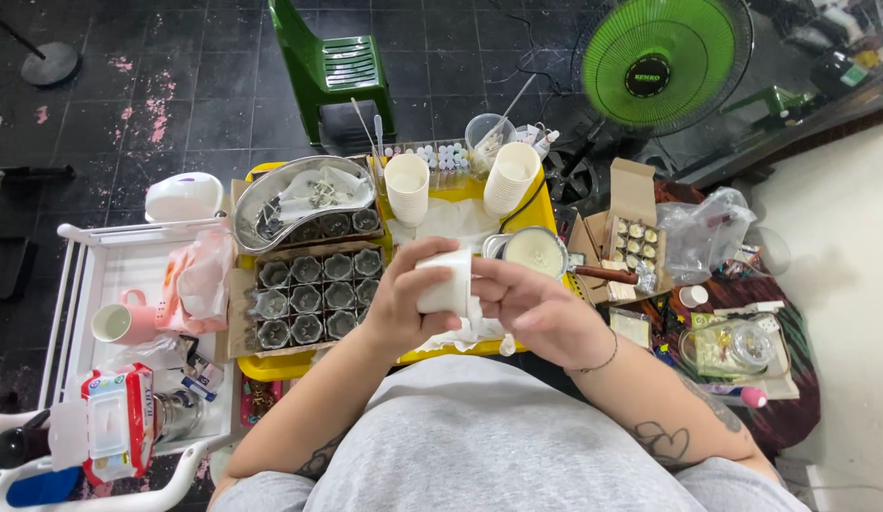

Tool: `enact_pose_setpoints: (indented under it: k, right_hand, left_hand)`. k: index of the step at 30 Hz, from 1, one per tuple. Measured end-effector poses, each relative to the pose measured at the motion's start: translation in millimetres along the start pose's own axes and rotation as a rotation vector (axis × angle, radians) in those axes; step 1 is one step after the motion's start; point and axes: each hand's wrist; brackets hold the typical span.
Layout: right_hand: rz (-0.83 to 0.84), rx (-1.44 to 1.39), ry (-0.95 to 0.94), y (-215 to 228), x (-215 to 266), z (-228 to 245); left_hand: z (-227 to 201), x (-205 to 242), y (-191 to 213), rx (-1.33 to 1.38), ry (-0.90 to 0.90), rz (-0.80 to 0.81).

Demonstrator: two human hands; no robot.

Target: Wiping the inside of paper cups with a cloth to prepare them for candle making.

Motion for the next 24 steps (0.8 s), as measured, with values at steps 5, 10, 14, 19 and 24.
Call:
enact_pose_setpoints:
  k: [5,10,14,19,24]
  right_hand:
    - [0.117,0.418,0.026,0,3,-3]
    - [0.261,1.520,0.203,3,0,5]
    - [0.332,2.350,0.629,15,-7,9]
    - [0.245,2.177,0.491,13,-5,8]
    - [0.180,1.084,0.118,24,5,16]
  left_hand:
    - [-7,-7,-2,0.097,0.102,-0.082]
    - [-16,-6,-9,0.542,0.524,-0.024]
    - [-6,-6,-12,1.100,1.055,0.069]
    - [-12,-13,-21,0.791,1.033,0.053]
    - [-19,-22,-22,-0.115,0.224,-0.108]
Point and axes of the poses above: each hand's wrist, its own x-axis away from the middle knuckle, its own y-axis out of the back of the hand, z = x × y, and after that the axes turned 15 degrees about -x, right-handed
